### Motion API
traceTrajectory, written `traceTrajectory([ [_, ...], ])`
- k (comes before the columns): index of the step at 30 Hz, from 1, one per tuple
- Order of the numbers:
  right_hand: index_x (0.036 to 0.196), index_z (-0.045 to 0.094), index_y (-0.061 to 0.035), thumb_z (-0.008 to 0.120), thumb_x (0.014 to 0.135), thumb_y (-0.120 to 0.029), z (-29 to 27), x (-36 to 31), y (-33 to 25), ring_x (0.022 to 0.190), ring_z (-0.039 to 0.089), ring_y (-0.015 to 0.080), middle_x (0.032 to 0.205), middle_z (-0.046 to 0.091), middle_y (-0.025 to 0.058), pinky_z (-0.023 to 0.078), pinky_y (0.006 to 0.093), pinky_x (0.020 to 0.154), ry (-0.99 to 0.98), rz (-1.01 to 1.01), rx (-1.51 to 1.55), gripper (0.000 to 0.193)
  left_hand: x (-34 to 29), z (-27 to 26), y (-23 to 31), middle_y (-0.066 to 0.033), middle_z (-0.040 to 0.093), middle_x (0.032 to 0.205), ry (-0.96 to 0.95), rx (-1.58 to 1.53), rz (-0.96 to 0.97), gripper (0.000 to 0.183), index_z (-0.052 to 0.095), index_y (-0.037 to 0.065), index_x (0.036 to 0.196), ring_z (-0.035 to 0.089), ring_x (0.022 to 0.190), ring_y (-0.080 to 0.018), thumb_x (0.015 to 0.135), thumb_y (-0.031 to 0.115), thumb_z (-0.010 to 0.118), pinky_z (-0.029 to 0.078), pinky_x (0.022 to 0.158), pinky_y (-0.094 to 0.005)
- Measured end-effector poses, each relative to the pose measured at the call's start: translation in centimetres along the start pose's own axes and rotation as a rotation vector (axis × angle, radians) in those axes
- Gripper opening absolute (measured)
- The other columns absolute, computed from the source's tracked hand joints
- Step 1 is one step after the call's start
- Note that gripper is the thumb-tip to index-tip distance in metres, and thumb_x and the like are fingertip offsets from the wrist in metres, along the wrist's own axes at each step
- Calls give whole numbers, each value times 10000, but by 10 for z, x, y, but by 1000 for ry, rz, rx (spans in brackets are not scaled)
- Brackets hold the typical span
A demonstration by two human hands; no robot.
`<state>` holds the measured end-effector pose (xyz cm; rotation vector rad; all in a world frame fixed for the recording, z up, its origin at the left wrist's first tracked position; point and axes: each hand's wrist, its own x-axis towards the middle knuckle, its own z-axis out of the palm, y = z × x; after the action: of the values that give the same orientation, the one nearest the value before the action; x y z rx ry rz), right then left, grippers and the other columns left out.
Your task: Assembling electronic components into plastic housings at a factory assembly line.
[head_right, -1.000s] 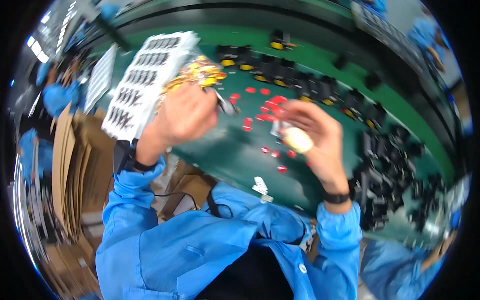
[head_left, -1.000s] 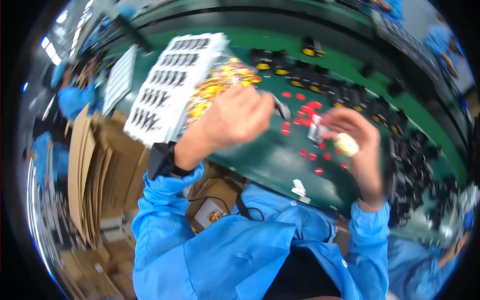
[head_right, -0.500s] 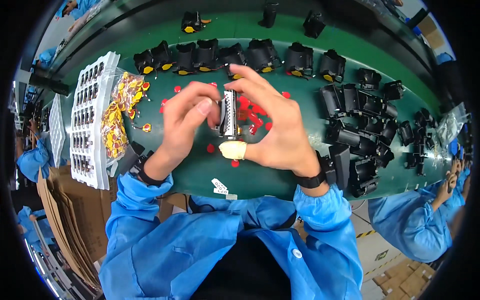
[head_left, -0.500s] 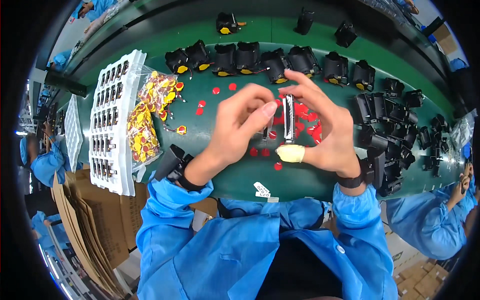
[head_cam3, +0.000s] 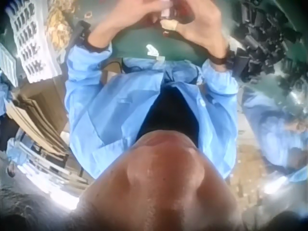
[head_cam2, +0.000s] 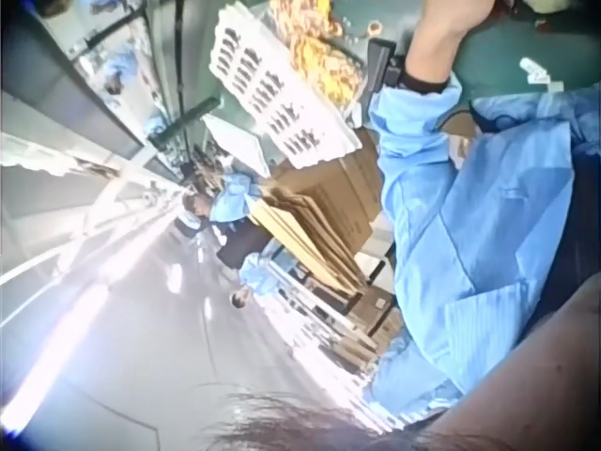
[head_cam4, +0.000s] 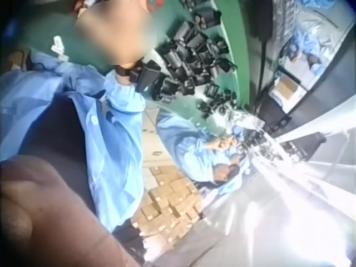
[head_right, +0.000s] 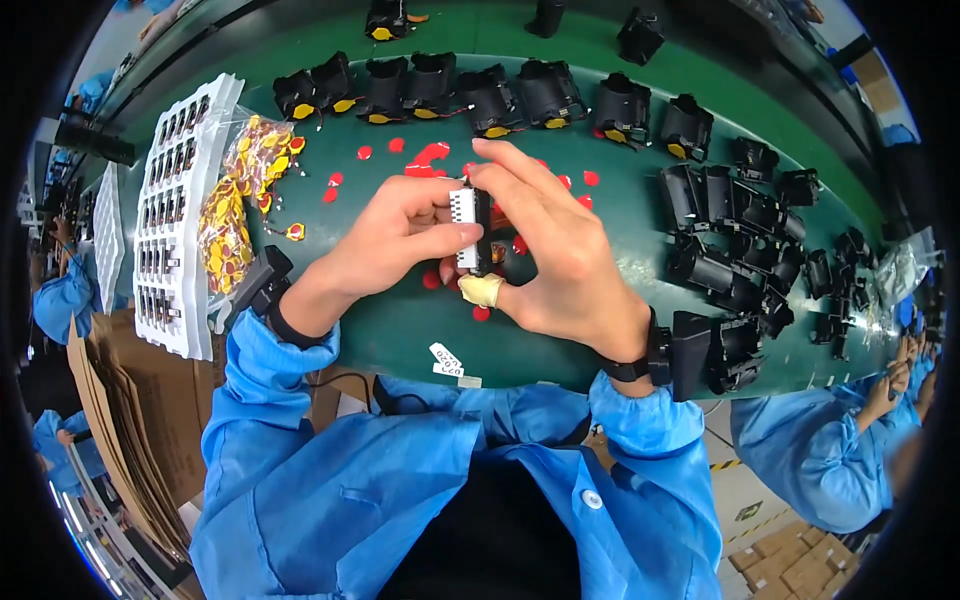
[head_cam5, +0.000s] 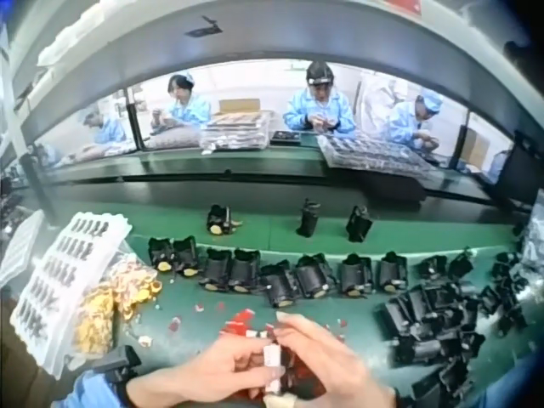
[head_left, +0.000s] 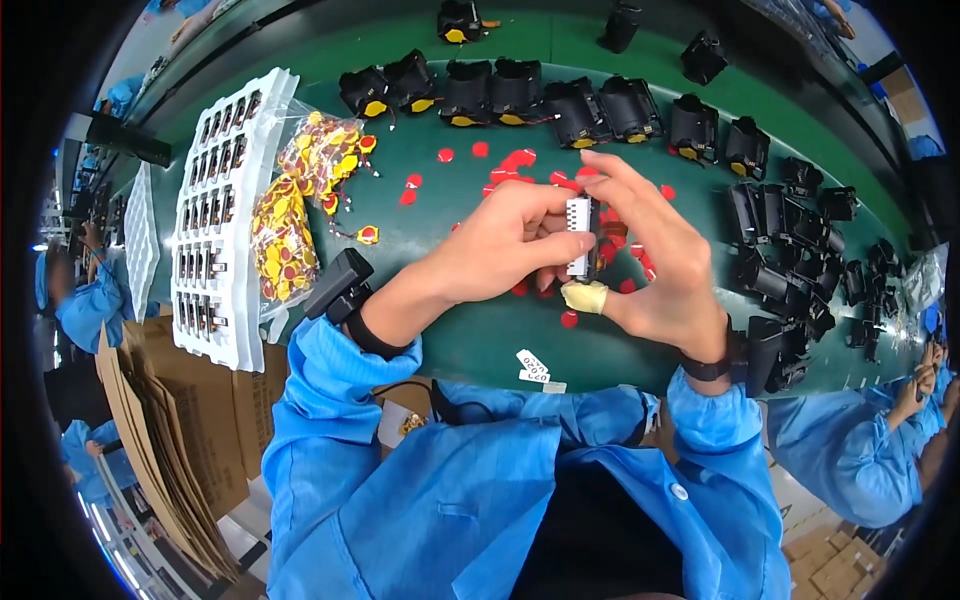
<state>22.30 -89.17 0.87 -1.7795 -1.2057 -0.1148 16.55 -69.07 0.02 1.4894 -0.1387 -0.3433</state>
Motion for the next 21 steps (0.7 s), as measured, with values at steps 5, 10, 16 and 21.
traceTrajectory([
  [5,1252,580,40,849,578,-10,-4,1,-2,1180,625,396,1356,568,256,547,422,911,-32,29,9,728,-2,-1,-2,-60,684,833,-30,-29,19,157,632,-39,1070,652,661,-105,983,88,600,515,581,-242],
  [10,1229,595,53,849,583,-5,1,6,-5,1260,572,423,1316,593,252,509,449,985,-27,-49,-35,697,-3,-2,-5,-66,687,825,-34,15,52,164,620,-34,1075,644,646,-102,997,105,583,503,570,-237],
  [16,1210,606,66,849,525,26,5,1,-7,1196,600,409,1192,640,216,478,513,1018,0,-47,-9,728,-5,3,0,-41,640,634,16,-7,56,123,640,-22,925,588,530,-76,933,95,604,425,470,-224],
  [21,1276,584,44,860,547,7,2,5,-8,1035,651,355,1158,646,190,522,481,957,-75,-124,-198,781,-11,9,0,-27,614,560,114,-121,131,193,632,-2,727,586,464,-59,904,74,649,398,408,-192],
])
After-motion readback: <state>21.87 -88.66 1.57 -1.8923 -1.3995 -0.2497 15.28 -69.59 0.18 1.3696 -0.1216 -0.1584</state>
